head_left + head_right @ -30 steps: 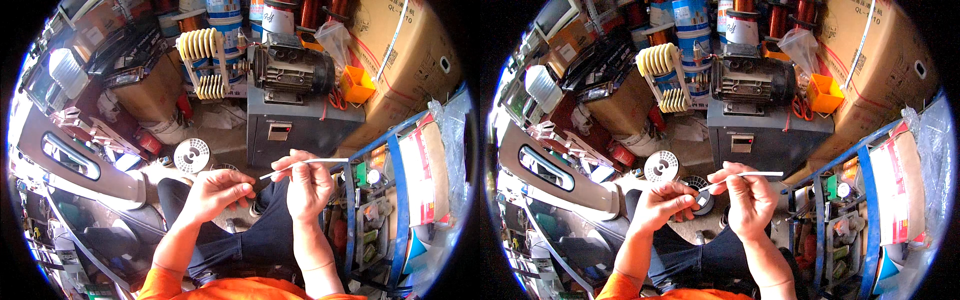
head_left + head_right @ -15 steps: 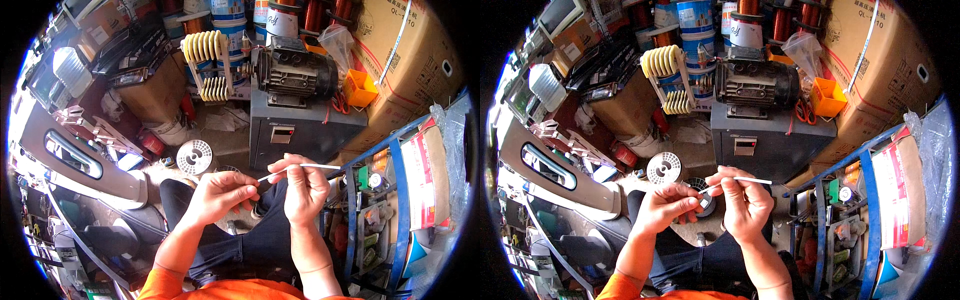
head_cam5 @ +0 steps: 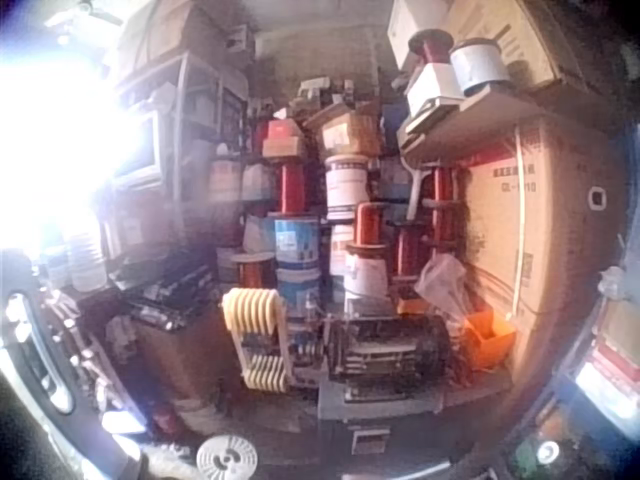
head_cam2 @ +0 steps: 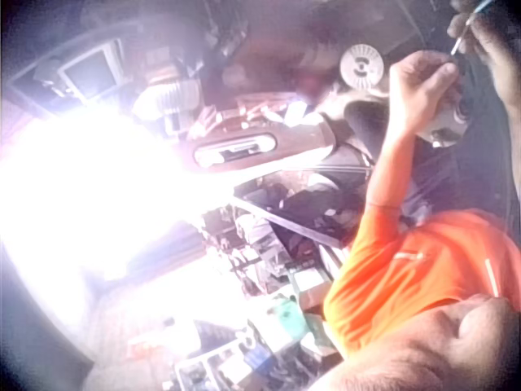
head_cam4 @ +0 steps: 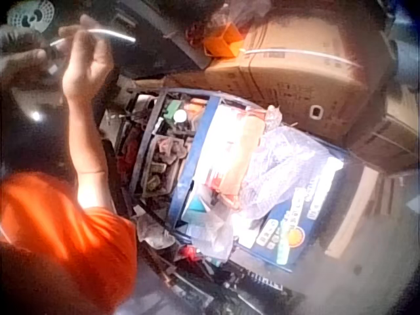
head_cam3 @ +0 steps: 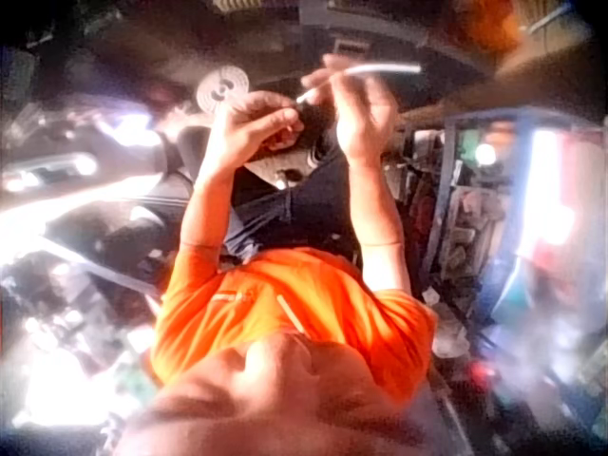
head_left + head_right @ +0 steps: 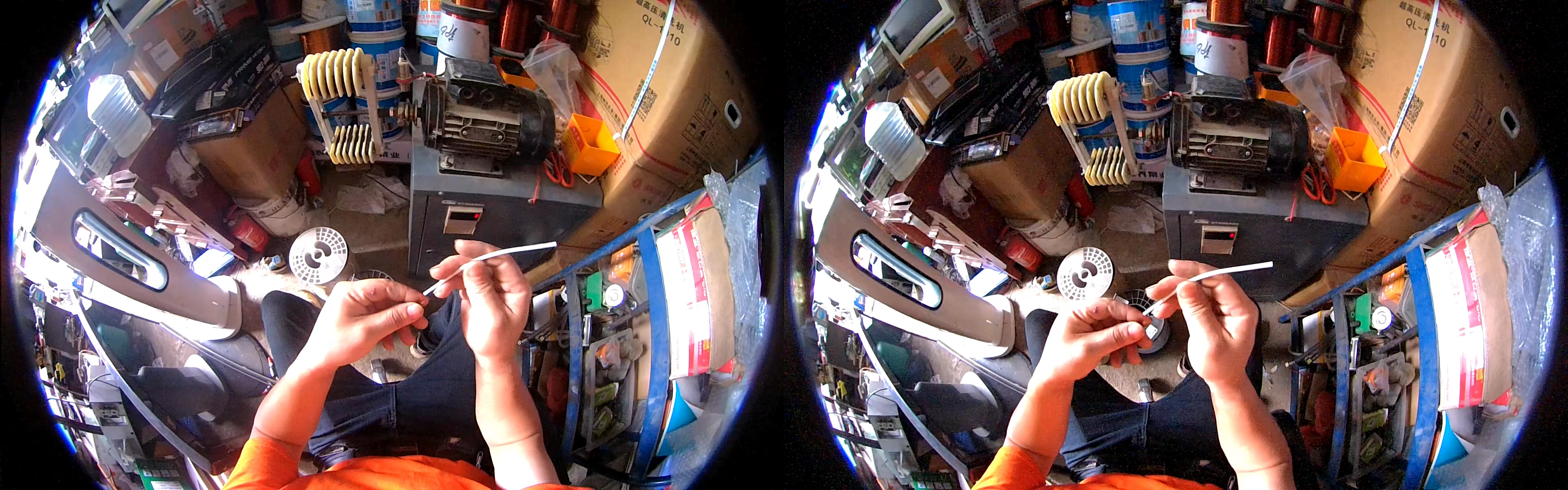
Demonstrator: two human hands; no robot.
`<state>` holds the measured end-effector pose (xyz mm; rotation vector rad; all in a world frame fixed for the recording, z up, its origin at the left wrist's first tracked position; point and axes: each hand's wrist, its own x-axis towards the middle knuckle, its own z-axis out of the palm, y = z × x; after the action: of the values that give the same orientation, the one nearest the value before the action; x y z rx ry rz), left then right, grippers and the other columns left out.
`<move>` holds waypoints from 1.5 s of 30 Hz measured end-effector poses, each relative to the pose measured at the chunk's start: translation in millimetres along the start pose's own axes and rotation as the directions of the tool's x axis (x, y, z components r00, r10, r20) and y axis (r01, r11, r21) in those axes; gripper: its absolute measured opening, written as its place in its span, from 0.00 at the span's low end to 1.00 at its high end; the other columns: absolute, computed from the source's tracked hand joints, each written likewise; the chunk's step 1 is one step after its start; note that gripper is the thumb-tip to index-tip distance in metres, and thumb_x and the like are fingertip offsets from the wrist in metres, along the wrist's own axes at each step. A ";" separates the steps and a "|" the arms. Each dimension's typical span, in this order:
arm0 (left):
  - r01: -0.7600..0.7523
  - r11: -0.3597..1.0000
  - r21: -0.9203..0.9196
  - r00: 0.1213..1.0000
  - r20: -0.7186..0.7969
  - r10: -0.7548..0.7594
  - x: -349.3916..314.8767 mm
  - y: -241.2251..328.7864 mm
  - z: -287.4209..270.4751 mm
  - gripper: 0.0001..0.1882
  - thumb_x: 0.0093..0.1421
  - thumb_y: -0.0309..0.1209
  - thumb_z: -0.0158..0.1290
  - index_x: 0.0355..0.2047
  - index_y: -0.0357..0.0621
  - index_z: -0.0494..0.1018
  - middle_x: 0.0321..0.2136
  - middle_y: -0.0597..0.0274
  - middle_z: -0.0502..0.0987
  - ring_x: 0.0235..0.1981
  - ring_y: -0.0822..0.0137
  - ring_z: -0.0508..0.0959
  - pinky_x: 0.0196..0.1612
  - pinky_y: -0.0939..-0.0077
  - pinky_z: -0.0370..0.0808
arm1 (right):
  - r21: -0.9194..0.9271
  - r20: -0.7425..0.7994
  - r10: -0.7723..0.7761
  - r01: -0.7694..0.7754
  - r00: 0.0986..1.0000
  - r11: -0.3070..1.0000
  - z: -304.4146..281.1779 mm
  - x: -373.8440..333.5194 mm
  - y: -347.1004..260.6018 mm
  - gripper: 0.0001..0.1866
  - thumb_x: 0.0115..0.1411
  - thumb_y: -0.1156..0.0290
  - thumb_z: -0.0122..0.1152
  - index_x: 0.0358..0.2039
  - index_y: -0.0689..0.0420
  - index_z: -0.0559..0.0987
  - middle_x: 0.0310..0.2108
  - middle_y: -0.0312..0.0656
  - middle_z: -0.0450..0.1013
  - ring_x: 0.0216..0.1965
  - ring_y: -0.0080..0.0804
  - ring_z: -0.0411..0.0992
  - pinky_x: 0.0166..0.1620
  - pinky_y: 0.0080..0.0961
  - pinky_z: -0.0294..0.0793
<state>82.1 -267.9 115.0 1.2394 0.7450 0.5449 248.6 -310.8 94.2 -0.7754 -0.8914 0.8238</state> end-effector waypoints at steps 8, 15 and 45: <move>0.027 0.992 -0.121 0.997 0.069 -0.019 2.7 -0.5 -2.1 0.12 0.58 0.32 0.56 0.38 0.37 0.75 0.25 0.60 0.79 0.21 0.76 0.77 0.20 0.88 0.68 | 0.193 0.164 0.213 -0.243 0.963 0.951 -5.5 5.2 2.0 0.11 0.63 0.72 0.50 0.41 0.66 0.72 0.30 0.47 0.76 0.28 0.23 0.73 0.36 0.18 0.73; 0.035 0.994 -0.103 0.997 0.065 -0.029 2.5 -0.9 -3.5 0.11 0.58 0.31 0.56 0.37 0.36 0.74 0.26 0.59 0.79 0.21 0.75 0.77 0.21 0.87 0.70 | -0.094 0.228 0.172 -0.154 0.958 0.984 -1.0 6.9 -15.7 0.08 0.62 0.74 0.52 0.38 0.66 0.74 0.27 0.43 0.76 0.28 0.21 0.72 0.35 0.17 0.72; -0.286 0.842 -0.457 0.957 -0.183 0.226 19.9 -40.1 -23.6 0.06 0.57 0.25 0.55 0.34 0.39 0.72 0.30 0.59 0.77 0.33 0.69 0.77 0.39 0.77 0.73 | -0.267 0.085 0.170 -0.142 0.982 0.953 20.4 -57.2 64.3 0.03 0.59 0.78 0.54 0.30 0.63 0.74 0.22 0.33 0.71 0.25 0.14 0.66 0.28 0.12 0.65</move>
<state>76.2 -248.4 68.7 0.8442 0.4997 0.9728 190.9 -325.4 28.8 -1.0496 -1.0576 0.9041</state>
